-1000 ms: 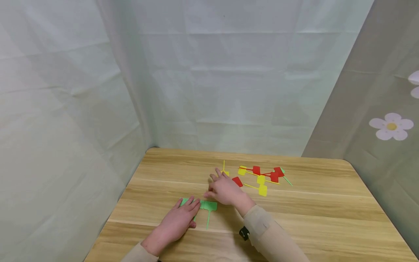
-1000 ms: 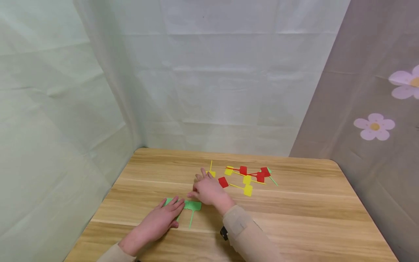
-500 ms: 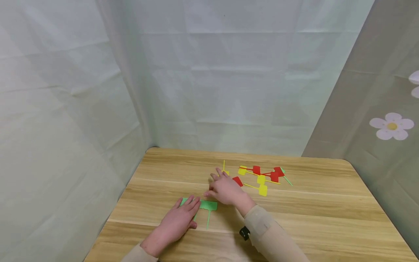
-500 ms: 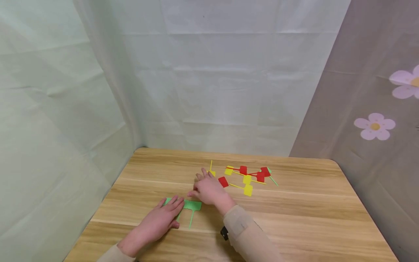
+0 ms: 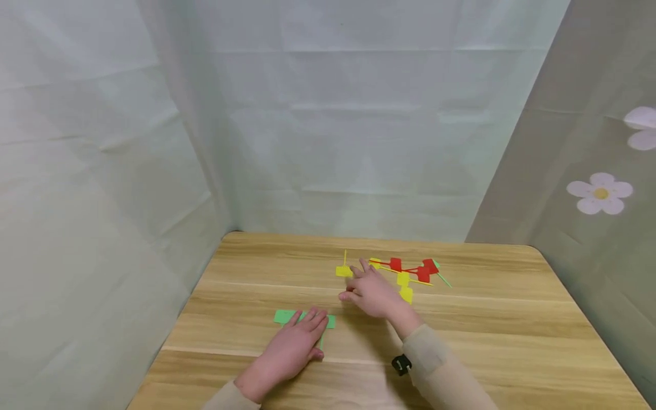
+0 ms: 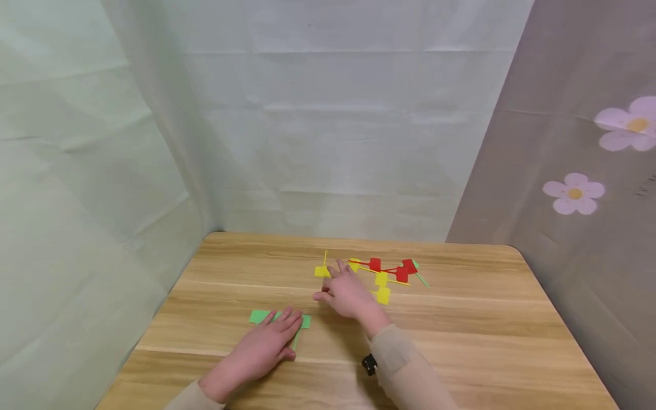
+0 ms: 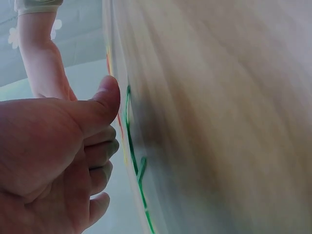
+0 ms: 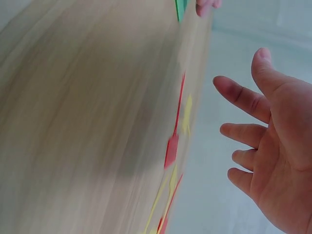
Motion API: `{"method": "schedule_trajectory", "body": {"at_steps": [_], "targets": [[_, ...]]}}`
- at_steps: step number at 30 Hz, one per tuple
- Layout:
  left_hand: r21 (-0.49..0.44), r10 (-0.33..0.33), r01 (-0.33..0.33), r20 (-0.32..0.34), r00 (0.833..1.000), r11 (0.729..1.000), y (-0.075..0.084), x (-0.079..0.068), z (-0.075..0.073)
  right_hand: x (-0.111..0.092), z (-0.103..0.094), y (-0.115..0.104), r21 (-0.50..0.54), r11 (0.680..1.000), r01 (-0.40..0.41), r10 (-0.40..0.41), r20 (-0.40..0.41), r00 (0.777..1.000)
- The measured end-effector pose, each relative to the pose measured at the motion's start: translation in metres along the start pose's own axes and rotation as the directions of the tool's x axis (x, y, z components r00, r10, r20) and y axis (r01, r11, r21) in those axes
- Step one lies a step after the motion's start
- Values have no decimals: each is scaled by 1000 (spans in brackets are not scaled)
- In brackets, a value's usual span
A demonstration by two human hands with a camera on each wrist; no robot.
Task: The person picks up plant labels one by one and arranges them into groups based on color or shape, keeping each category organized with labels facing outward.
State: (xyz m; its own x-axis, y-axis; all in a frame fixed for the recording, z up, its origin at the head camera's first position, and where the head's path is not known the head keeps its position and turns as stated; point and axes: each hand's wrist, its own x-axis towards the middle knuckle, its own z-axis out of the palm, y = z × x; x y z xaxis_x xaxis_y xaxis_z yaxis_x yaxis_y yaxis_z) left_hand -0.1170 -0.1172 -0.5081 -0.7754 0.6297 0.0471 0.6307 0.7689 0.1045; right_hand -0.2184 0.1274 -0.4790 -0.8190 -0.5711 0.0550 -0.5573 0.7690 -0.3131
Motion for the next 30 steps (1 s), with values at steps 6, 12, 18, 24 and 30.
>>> {"method": "schedule_trajectory", "body": {"at_steps": [6,12,18,24,30], "targets": [[32,5,-6,18,1000,999,-1,1,5,-10,-5,12,24,998,-62,62,-13,998],[29,-2,1,27,1000,1000,0,1,5,-16,-7,19,39,994,-98,99,-14,995],[24,-11,10,40,999,1000,1,2,4,-25,-9,24,46,993,-111,112,-22,993],[0,-38,39,70,997,999,4,2,5,-43,-7,41,80,990,-114,115,-8,993],[-9,-45,46,65,997,999,7,3,6,-70,-16,83,104,974,-203,210,-63,976]]}}
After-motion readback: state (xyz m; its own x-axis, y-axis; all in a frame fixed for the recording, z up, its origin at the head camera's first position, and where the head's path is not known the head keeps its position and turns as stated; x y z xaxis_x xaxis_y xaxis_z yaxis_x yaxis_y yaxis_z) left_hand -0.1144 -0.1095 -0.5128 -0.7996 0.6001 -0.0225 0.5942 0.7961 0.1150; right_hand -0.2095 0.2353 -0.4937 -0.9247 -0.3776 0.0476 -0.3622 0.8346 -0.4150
